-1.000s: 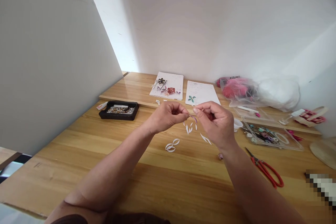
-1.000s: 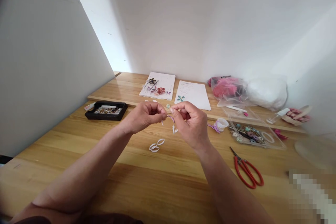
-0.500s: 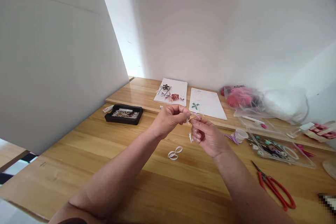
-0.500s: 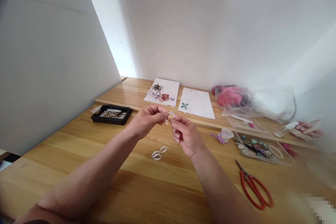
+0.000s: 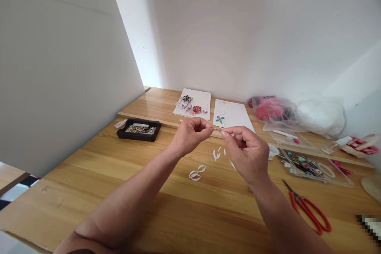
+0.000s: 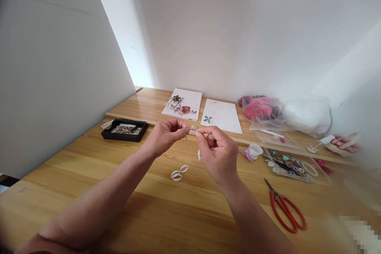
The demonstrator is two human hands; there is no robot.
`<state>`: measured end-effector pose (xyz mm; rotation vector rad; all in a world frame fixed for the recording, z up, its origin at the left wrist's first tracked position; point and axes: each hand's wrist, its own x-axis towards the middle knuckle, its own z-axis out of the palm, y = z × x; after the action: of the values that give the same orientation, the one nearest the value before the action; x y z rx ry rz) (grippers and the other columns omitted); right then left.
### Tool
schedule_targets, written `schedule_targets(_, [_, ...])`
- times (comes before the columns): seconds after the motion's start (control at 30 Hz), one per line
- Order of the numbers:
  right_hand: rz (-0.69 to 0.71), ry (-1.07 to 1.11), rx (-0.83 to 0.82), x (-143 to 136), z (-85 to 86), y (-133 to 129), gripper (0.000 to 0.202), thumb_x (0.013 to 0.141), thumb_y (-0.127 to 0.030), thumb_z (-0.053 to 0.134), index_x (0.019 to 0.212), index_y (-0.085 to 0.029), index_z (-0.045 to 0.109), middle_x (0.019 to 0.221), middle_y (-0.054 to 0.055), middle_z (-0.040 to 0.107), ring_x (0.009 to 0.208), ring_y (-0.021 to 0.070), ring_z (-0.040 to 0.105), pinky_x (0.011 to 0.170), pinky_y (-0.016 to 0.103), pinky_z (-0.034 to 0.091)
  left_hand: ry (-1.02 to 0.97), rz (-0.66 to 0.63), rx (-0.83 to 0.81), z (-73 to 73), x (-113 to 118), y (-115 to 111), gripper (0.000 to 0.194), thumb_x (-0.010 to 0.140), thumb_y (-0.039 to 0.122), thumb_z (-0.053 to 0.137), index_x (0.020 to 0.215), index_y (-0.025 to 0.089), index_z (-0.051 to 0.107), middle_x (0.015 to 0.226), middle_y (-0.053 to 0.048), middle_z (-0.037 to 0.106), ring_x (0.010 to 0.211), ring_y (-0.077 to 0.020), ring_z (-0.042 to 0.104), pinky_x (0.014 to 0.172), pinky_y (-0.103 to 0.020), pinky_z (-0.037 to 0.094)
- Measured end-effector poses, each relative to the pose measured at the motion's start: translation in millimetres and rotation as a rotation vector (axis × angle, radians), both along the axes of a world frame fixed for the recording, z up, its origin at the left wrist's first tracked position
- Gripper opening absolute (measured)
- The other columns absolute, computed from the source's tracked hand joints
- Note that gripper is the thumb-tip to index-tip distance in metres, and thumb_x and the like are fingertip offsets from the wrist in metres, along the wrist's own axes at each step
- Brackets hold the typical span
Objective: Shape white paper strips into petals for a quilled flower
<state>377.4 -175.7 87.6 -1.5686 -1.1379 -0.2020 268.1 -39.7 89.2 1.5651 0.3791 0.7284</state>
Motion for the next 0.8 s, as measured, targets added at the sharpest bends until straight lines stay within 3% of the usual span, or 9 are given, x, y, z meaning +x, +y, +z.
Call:
schedule_targets(0.27, [-0.035,-0.077,0.006,11,1.5,0,0.009,0.089,-0.029,0.067,0.085,-0.023,0.073,0.053,-0.006,0.044,0.049,0.0107,0.038,0.051,0.027,0.035,0.072,-0.109,0.054,-6.1,-1,-1,0.022,0.079,0.035,0.074,0.078,0.015,0.065,0.07,0.0,0.058,0.061,-0.0084,0.045,0.057,-0.024,0.033])
schedule_targets(0.57, [0.02,-0.056,0.042,15,-1.7,3,0.007,0.087,-0.024,0.068,0.084,-0.02,0.073,0.051,-0.008,0.04,0.048,0.0079,0.034,0.05,0.025,0.031,0.078,-0.18,0.016,-5.9,0,-2,0.02,0.078,0.032,0.075,0.077,0.014,0.065,0.069,0.001,0.058,0.061,-0.0077,0.045,0.057,-0.023,0.034])
schedule_targets(0.7, [0.101,0.12,-0.025,20,-1.1,6,0.01,0.084,-0.028,0.071,0.08,-0.019,0.073,0.05,-0.008,0.037,0.049,0.008,0.03,0.049,0.025,0.028,0.049,-0.215,-0.026,-3.8,-1,-2,0.02,0.075,0.03,0.077,0.076,0.014,0.067,0.069,0.001,0.06,0.061,-0.0076,0.047,0.059,-0.023,0.036])
schedule_targets(0.8, [0.239,0.456,-0.081,26,-2.4,10,0.016,0.077,-0.034,0.077,0.076,-0.019,0.073,0.054,-0.006,0.047,0.049,0.0074,0.032,0.047,0.024,0.026,0.012,-0.219,-0.066,-3.6,-1,-1,0.02,0.074,0.031,0.079,0.076,0.014,0.068,0.068,0.0,0.062,0.062,-0.008,0.05,0.061,-0.023,0.038])
